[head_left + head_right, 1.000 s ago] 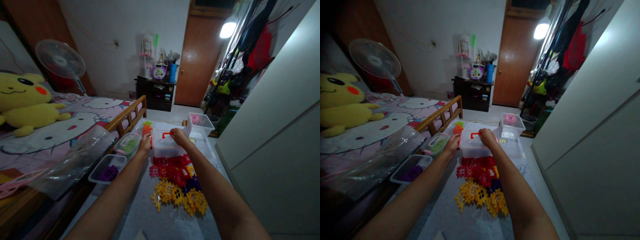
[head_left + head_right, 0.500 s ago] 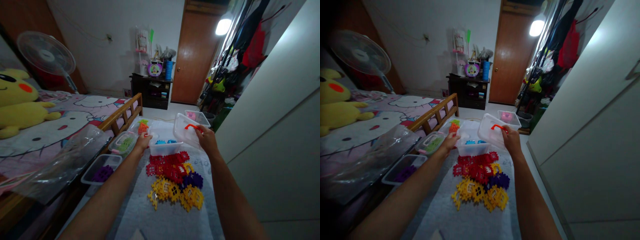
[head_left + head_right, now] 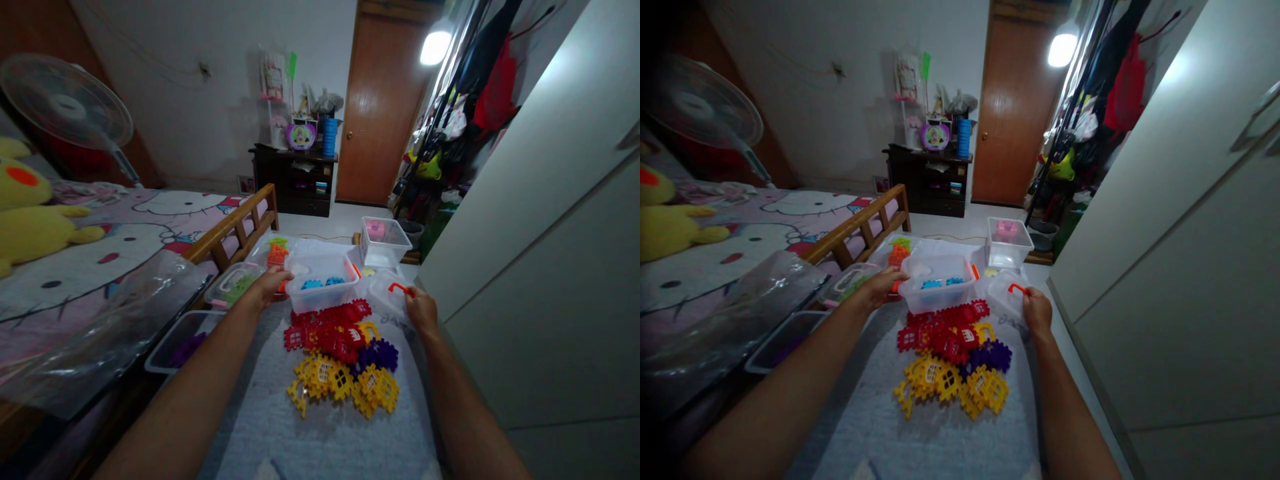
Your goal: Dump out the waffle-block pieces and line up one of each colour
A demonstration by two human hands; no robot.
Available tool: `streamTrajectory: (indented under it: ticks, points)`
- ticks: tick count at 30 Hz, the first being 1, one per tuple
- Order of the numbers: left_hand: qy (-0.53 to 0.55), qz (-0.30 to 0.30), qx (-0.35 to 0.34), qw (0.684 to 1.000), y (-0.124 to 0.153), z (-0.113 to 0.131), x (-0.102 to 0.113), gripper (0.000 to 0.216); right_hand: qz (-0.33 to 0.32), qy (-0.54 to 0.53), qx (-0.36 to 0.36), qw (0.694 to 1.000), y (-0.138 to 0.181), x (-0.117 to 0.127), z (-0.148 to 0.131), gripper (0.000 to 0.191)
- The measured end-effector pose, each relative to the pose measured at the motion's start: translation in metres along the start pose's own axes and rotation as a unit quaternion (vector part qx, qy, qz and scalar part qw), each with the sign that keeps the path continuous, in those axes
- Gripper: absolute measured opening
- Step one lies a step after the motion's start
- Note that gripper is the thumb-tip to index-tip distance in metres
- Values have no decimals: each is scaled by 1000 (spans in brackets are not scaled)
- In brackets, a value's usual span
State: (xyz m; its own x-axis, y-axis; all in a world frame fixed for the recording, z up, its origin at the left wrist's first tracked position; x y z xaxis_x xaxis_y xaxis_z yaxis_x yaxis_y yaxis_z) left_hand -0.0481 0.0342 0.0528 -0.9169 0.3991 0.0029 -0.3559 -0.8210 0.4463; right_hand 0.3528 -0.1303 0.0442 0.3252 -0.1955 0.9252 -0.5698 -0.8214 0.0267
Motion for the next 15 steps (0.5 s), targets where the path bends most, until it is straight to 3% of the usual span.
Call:
streamTrajectory:
  ticks: [7, 12, 15]
  points:
    - [-1, 2, -18, 1000, 10, -2, 1, 32, 11, 66, -57, 996, -12, -13, -10, 33]
    - [1, 5, -44, 999, 15, -3, 6, 37, -20, 58, -43, 997, -22, -23, -17, 33]
    - [7, -2, -56, 998, 15, -4, 7, 41, 0, 54, -38, 998, -14, -21, -22, 37]
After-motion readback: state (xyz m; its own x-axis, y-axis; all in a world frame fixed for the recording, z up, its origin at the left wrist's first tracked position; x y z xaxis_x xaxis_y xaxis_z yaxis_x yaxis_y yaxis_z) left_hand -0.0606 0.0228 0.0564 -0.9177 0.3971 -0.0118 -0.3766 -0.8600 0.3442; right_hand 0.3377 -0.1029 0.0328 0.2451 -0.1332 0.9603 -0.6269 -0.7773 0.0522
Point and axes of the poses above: each hand's wrist, its own y-axis away from the middle knuckle, its own x-axis out of the back of the hand, z = x × y, the point moved 9 cm from there along -y, towards the middle knuckle, and after that the axes turned 14 degrees about -z, right-handed, at the moved point
